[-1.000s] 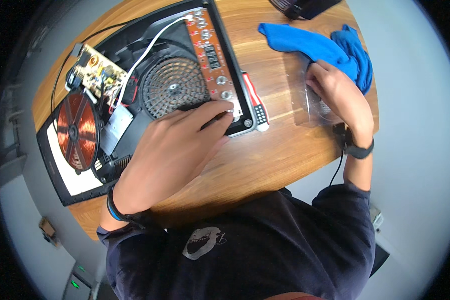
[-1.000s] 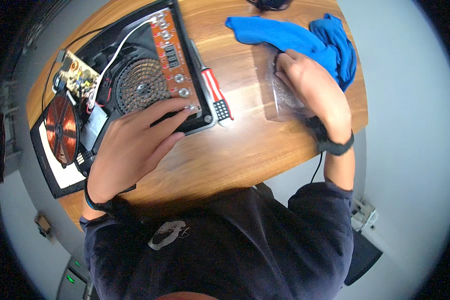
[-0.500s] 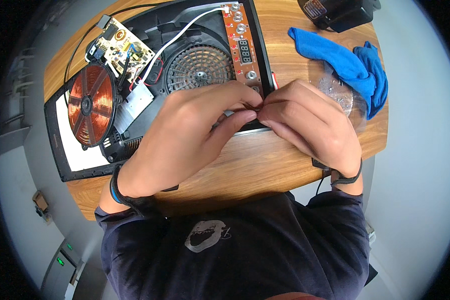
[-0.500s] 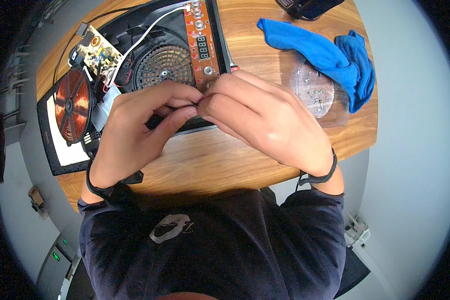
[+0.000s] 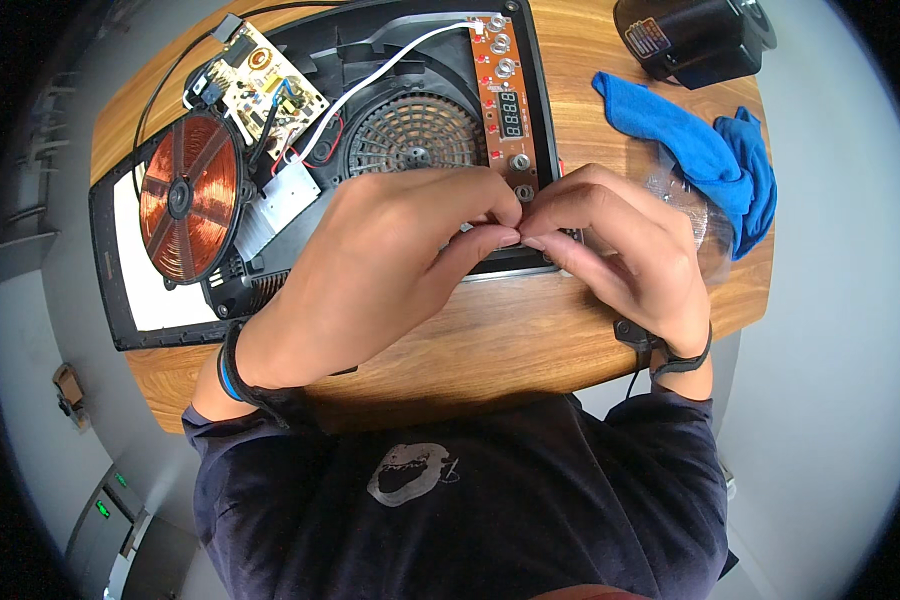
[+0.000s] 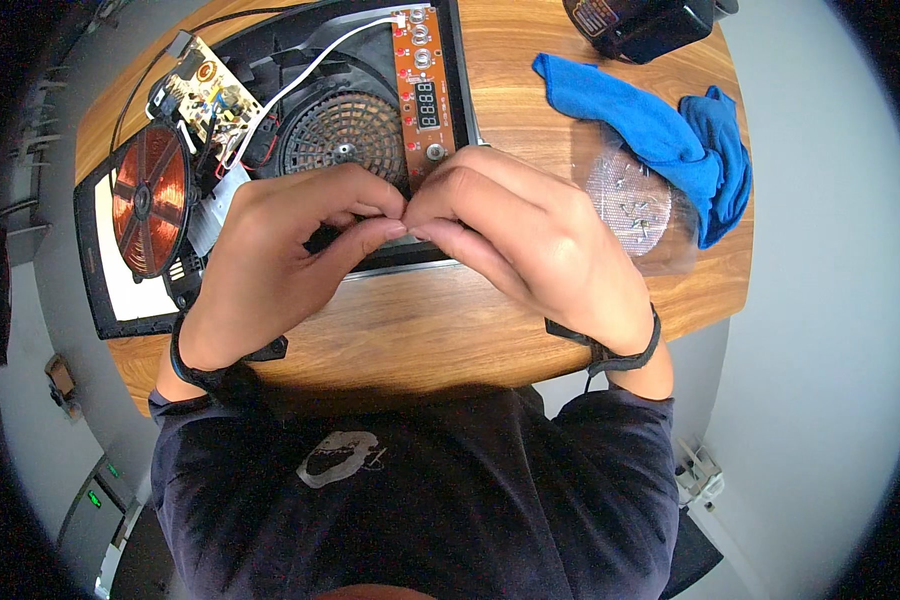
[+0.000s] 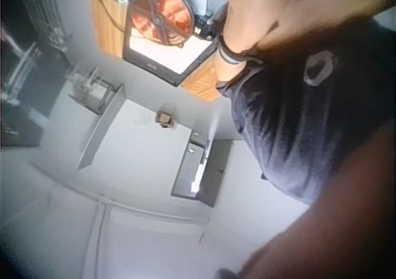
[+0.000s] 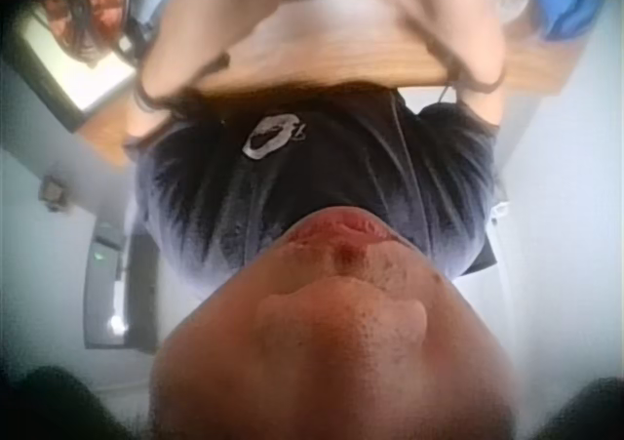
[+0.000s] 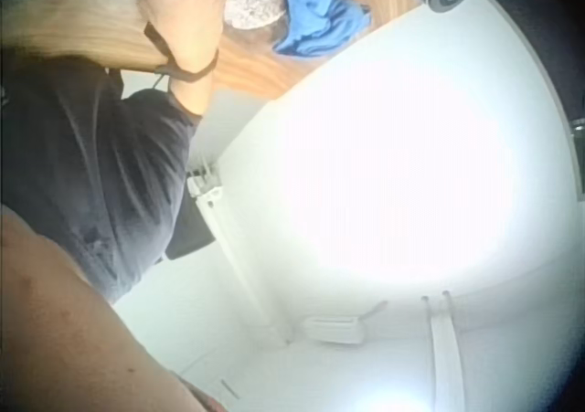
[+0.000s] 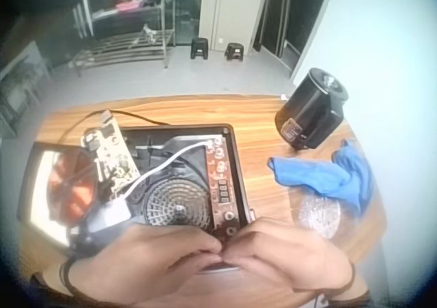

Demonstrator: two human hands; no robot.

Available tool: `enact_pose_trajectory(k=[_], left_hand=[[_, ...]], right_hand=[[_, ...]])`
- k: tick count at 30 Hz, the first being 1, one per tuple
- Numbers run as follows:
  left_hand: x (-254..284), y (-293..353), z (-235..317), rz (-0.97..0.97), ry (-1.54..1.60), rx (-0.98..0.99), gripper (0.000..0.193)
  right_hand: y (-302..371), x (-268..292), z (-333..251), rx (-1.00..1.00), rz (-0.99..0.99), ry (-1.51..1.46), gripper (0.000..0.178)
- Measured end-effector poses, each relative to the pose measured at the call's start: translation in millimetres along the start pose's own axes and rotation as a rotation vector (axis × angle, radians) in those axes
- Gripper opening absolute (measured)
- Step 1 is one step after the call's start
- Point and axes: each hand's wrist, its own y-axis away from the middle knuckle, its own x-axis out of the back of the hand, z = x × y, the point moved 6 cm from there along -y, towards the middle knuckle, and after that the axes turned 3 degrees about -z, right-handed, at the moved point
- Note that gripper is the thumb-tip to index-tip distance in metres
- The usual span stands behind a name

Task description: The person cleans a fan with a blue cloth, then places it aside. They handle a green circuit board and a copper coil, arranging them inside a black device casing. Using a screwdriver, they secure a control panel with a digital display to the casing by tightening screws.

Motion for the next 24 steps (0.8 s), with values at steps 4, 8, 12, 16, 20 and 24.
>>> enact_pose_trajectory(k=[4,8,12,16,20,24], left_hand=[[1,-3,1,-0.012,0.001,-0.010,0.013],[5,-1,-1,0.110,0.043,0.027,0.011],[14,-4,4,0.151,-0.013,-0.010,0.011],[23,-5,5,0.109,-0.091,-0.001,0.012],[25,-3,3,0.104,-0.144,0.008,0.013],[27,-2,0,0.113,-0.124,0.026,0.014]], right_hand=[[-2,3,3,-0.041,0.023,0.023,0.016],[5,16,23,-0.227,0.172,0.171,0.014],[26,8,53,-0.402,0.077,0.316,0.026],[34,-8,67,-0.505,-0.098,0.281,0.035],[33,-5,72,-0.609,-0.117,0.254,0.034],[39,11,78,-0.516,0.001,0.465,0.032]])
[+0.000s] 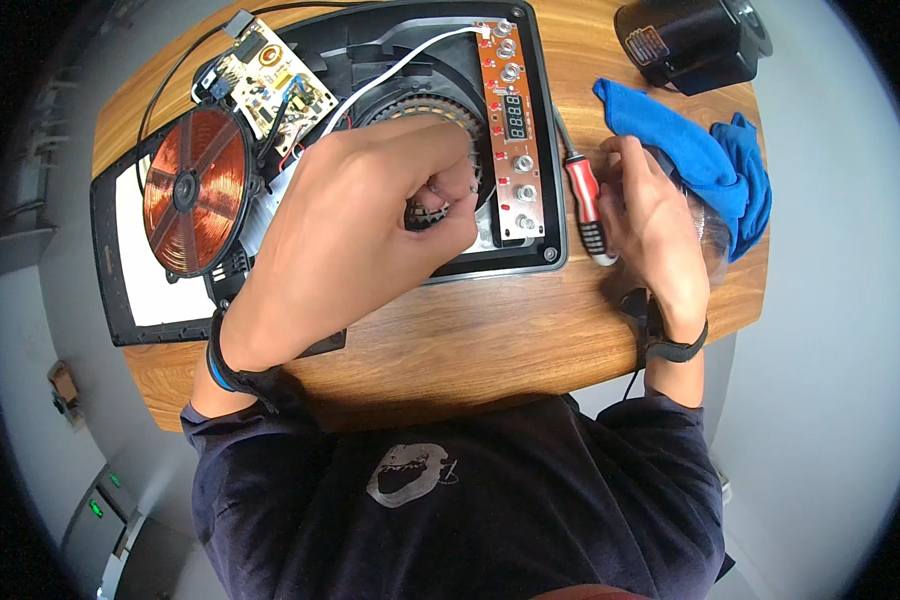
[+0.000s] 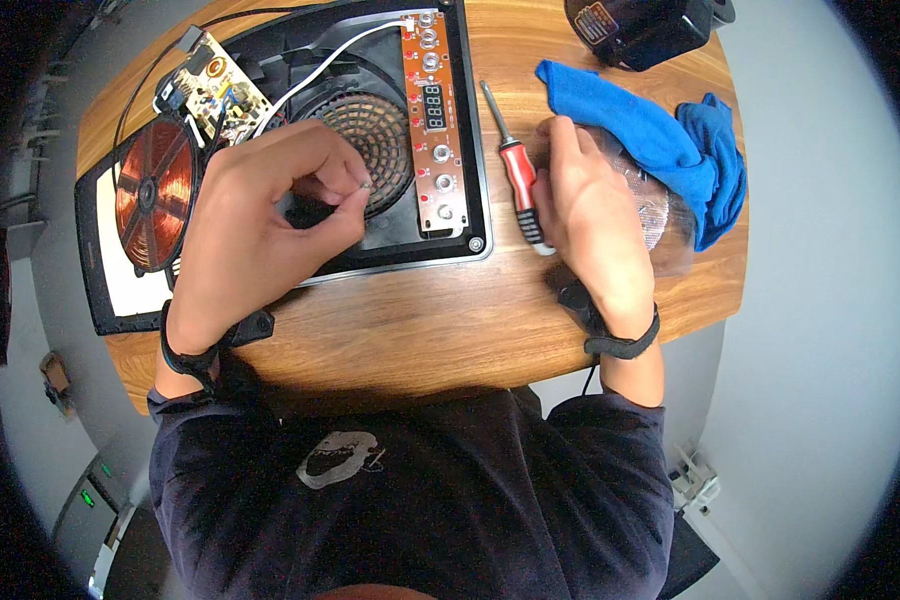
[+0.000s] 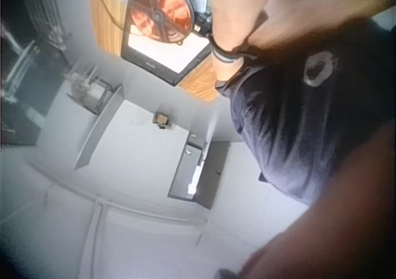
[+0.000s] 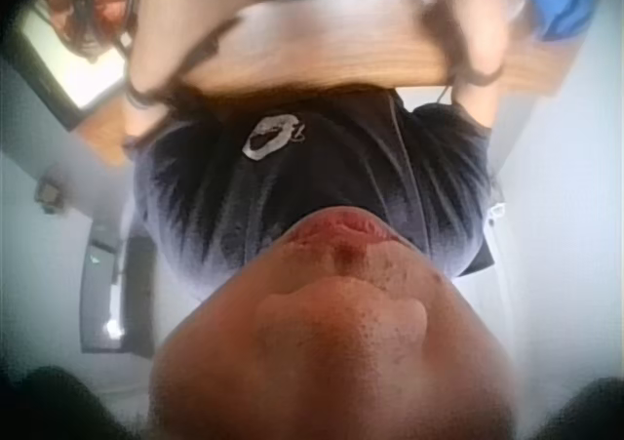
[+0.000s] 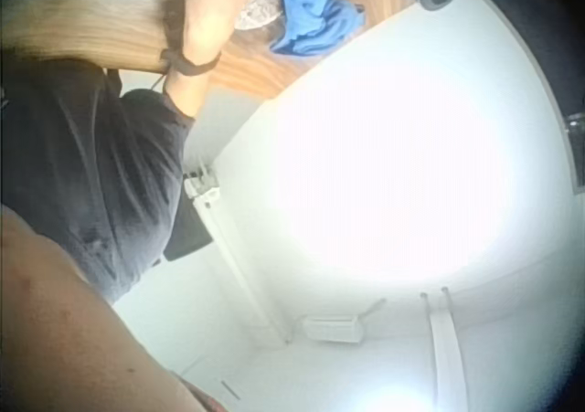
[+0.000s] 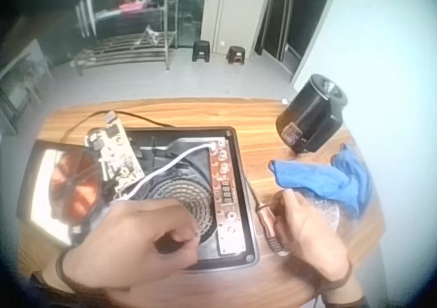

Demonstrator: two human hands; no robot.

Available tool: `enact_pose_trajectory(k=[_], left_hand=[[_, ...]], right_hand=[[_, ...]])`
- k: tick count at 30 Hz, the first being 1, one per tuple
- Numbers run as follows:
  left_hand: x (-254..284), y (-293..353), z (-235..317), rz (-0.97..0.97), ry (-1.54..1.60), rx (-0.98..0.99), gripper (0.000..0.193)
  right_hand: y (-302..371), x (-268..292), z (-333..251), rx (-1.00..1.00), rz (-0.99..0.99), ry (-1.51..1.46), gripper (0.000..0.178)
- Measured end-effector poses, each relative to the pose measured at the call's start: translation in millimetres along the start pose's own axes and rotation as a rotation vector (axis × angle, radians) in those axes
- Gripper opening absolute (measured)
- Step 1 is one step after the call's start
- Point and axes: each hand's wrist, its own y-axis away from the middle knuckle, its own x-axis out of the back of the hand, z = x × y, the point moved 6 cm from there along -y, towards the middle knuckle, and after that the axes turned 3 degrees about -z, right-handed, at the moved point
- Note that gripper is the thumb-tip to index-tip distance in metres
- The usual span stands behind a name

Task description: The person cleans a fan with a blue cloth, then places it aside. They handle a green circuit board and a copper coil, arranging them inside a black device casing. Using a screwdriver, they secure a control panel with a digital display to the casing by tightening screws.

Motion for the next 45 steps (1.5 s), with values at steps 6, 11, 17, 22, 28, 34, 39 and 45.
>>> enact_pose_trajectory(k=[6,11,17,22,28,34,39,45], left_hand=[[1,-2,-4,-0.003,0.001,0.021,0.013],[-2,2,-9,-0.037,0.047,0.061,0.012],[-7,3,-13,-0.076,-0.040,0.086,0.012],[-15,3,-8,-0.040,-0.070,0.043,0.012],[-23,2,3,-0.028,-0.076,0.052,0.012],[-13,5,9,0.082,-0.053,0.060,0.011],[-7,2,11,0.176,0.074,0.069,0.014],[-3,5,9,0.220,0.085,0.027,0.027]], right_hand=[[4,-12,-11,0.025,-0.009,-0.022,0.045],[-5,-14,-23,0.042,-0.062,-0.036,0.046],[-12,-20,-37,0.146,-0.059,-0.012,0.044],[-13,-26,-33,0.152,-0.087,-0.057,0.042],[-27,-22,-23,0.218,-0.019,-0.056,0.032],[-35,20,2,0.076,0.183,0.254,0.025],[-2,73,-19,0.173,0.189,-0.088,0.035],[19,89,-47,0.471,-0.016,-0.036,0.040]])
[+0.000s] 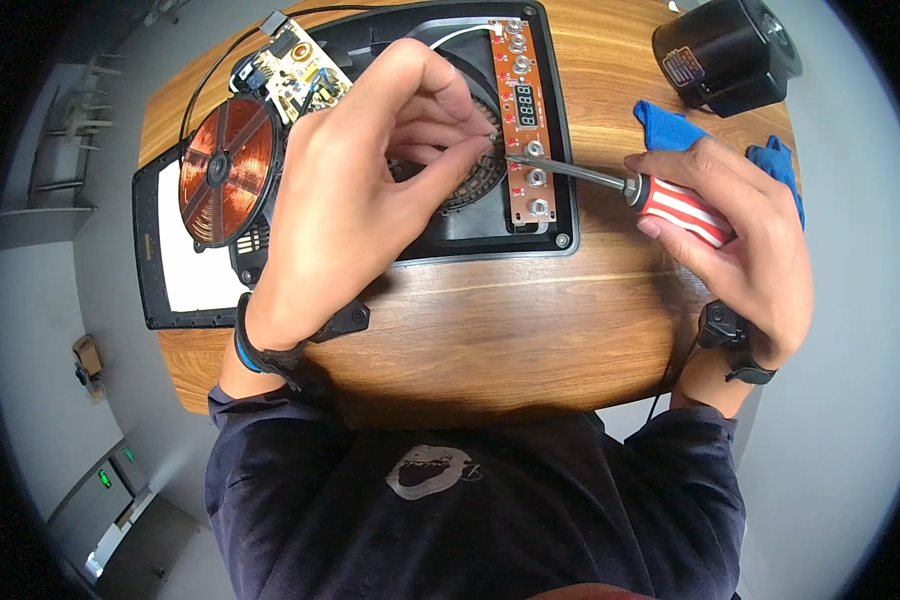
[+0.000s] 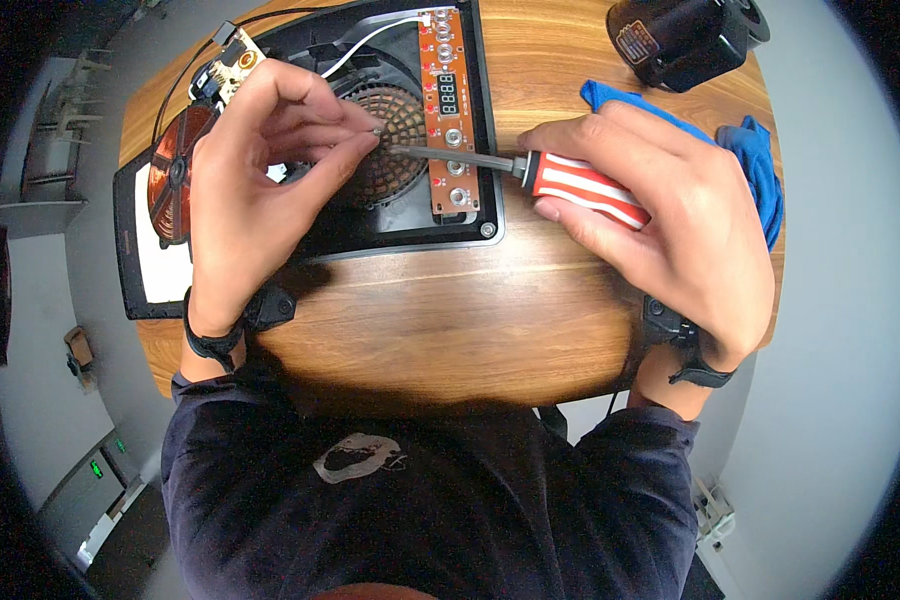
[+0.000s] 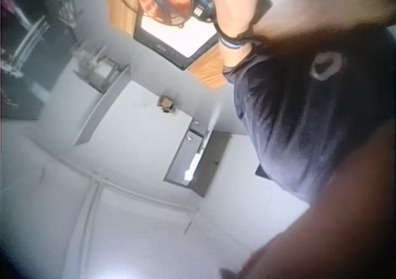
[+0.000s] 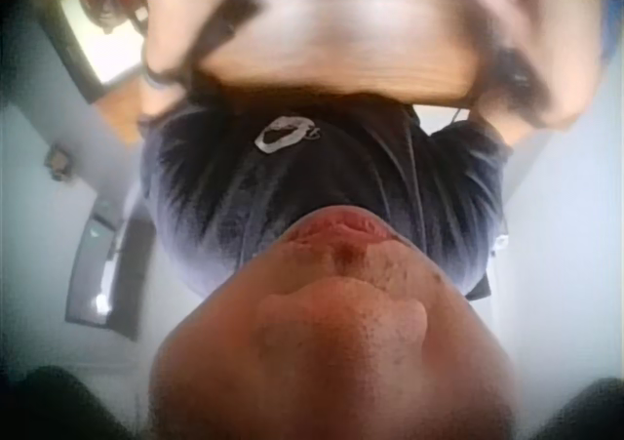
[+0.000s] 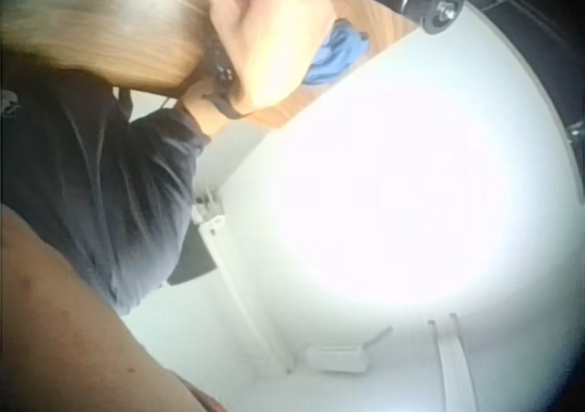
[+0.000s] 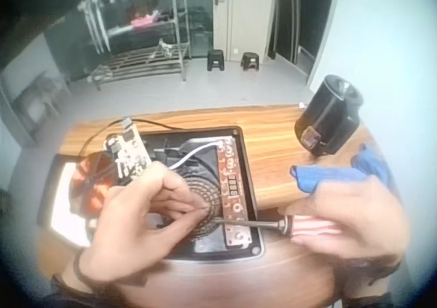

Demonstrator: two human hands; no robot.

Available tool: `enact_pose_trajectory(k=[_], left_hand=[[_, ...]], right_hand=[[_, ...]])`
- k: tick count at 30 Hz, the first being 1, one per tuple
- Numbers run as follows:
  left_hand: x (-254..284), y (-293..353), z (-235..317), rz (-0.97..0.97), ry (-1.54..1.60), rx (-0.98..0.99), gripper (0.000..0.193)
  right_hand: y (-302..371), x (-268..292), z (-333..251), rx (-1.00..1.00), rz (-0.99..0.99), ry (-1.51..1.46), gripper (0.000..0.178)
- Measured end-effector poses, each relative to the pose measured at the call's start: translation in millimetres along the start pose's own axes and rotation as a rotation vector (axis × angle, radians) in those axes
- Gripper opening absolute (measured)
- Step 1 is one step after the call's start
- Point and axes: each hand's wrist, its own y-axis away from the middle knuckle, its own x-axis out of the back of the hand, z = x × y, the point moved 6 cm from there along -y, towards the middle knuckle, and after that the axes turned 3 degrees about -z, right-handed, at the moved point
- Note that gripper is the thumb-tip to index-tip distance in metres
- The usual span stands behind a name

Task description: The person cleans a fan with a blue cloth, then places it aside. They handle a green circuit board and a copper coil, arranging them inside a black device casing. Using a screwdriver, they secure a control panel with a digital display to the casing by tightening screws.

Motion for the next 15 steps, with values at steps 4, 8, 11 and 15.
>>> enact_pose_trajectory(k=[4,8,11,15], left_hand=[[0.6,0.7,1.0,-0.007,-0.005,0.011,0.028],[1.3,1.2,1.6,-0.009,0.007,0.003,0.029],[1.0,0.8,3.3,-0.015,-0.024,-0.017,0.029],[0.1,1.1,4.4,-0.009,-0.068,-0.053,0.029]], right_hand=[[0.2,-1.5,-1.7,0.004,0.037,0.060,0.041],[0.7,-2.2,-1.2,-0.028,0.011,0.072,0.041],[0.2,-3.0,-1.8,-0.028,0.019,0.084,0.041],[-1.8,-4.4,-3.7,-0.019,0.012,0.099,0.041]])
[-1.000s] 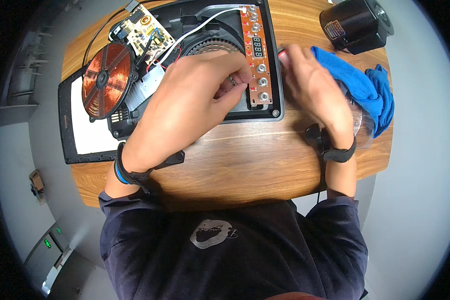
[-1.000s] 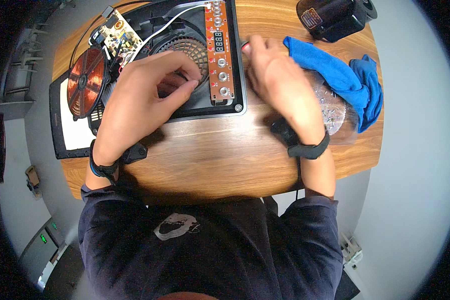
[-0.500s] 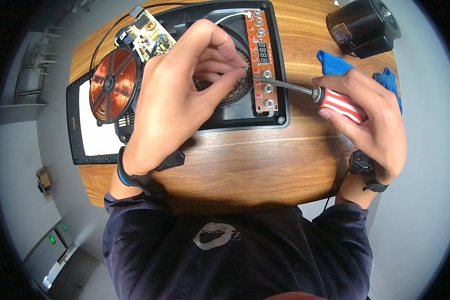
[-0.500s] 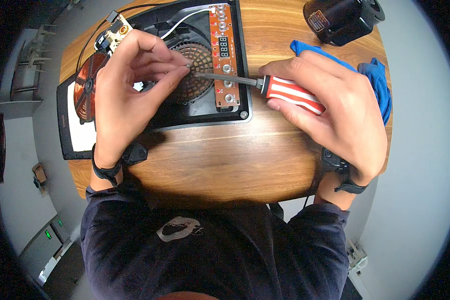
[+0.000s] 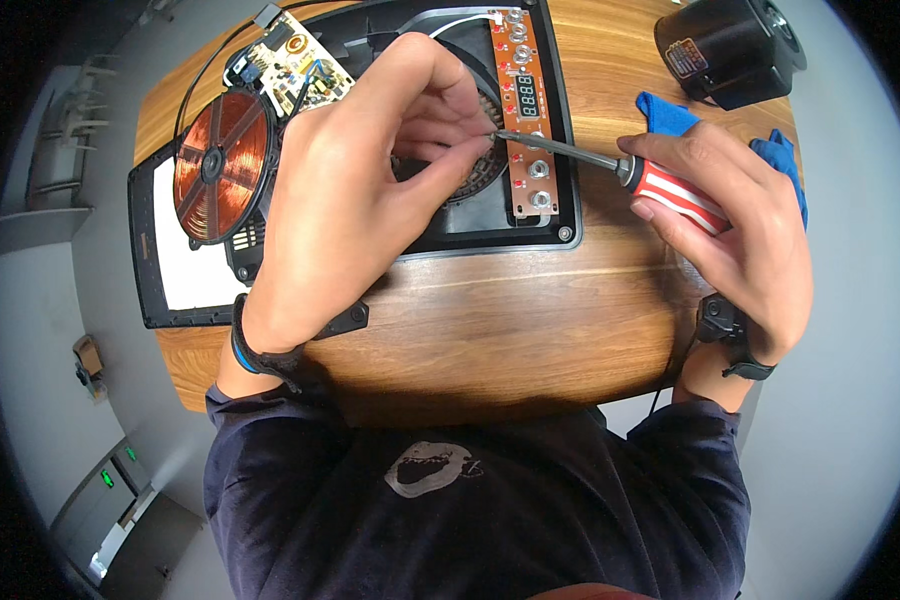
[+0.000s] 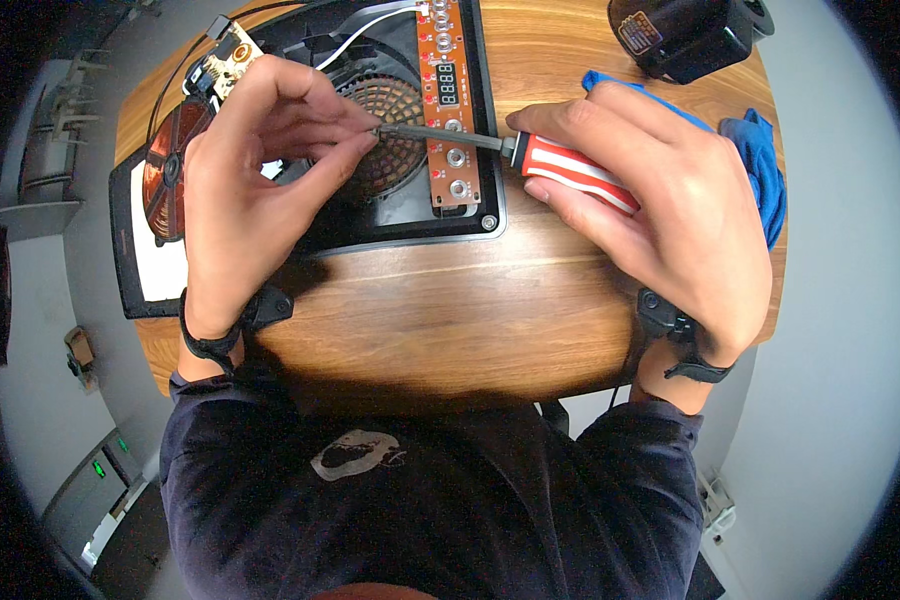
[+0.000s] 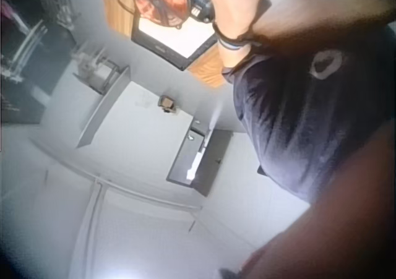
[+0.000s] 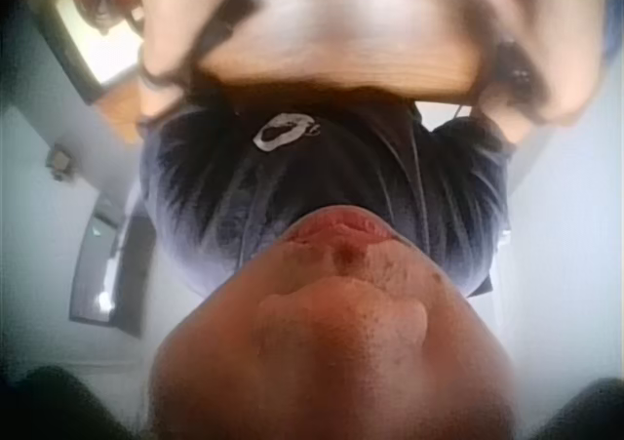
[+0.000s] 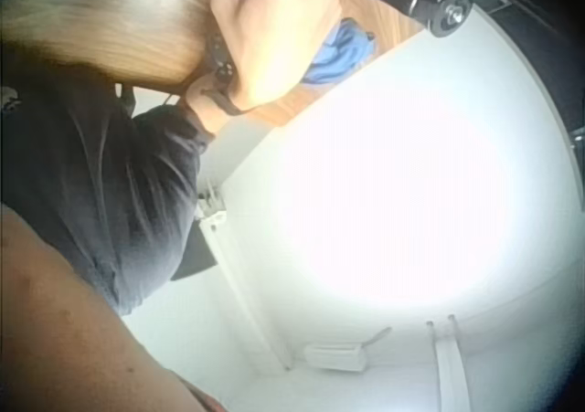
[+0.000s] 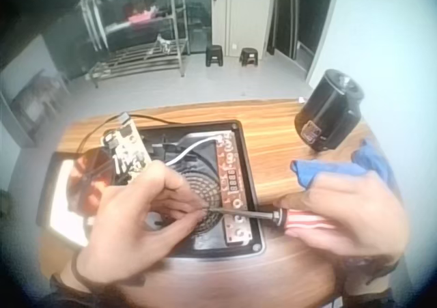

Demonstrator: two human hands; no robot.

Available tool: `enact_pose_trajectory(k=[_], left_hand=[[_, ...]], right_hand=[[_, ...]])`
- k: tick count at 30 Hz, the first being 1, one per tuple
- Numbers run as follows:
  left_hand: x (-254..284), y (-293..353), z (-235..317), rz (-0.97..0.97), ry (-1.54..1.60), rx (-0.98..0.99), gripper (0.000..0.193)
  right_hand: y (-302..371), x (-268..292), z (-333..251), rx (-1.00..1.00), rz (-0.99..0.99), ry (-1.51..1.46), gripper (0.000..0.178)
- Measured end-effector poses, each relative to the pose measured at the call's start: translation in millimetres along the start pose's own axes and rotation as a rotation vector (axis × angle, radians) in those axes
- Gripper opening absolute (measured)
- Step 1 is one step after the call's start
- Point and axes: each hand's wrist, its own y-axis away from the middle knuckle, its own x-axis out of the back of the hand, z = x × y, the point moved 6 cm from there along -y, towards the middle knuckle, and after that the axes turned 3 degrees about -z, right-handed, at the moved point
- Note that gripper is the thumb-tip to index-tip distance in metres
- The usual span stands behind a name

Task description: The person cleans a fan with a blue cloth, then places it aside. They handle a green circuit board and a copper coil, arranging them inside a black device casing. Using a screwdriver, they secure a control panel with a digital display to the casing by tightening screws.

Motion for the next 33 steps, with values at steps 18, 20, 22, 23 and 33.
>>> enact_pose_trajectory(k=[18,20,22,23,33], left_hand=[[-1,1,-3,0.021,-0.004,0.014,0.028],[-1,1,-3,0.022,-0.005,0.019,0.028],[-1,2,-4,0.026,-0.013,0.018,0.029],[-1,2,-4,0.026,-0.015,0.015,0.029],[-2,2,-6,0.015,-0.034,0.017,0.028]], right_hand=[[-1,0,-8,0.009,-0.002,0.042,0.041],[-1,1,-10,0.012,-0.006,0.047,0.042],[-1,1,-11,0.003,-0.009,0.049,0.041],[-1,0,-11,-0.002,-0.010,0.050,0.041],[-1,0,-15,-0.002,-0.007,0.055,0.040]])
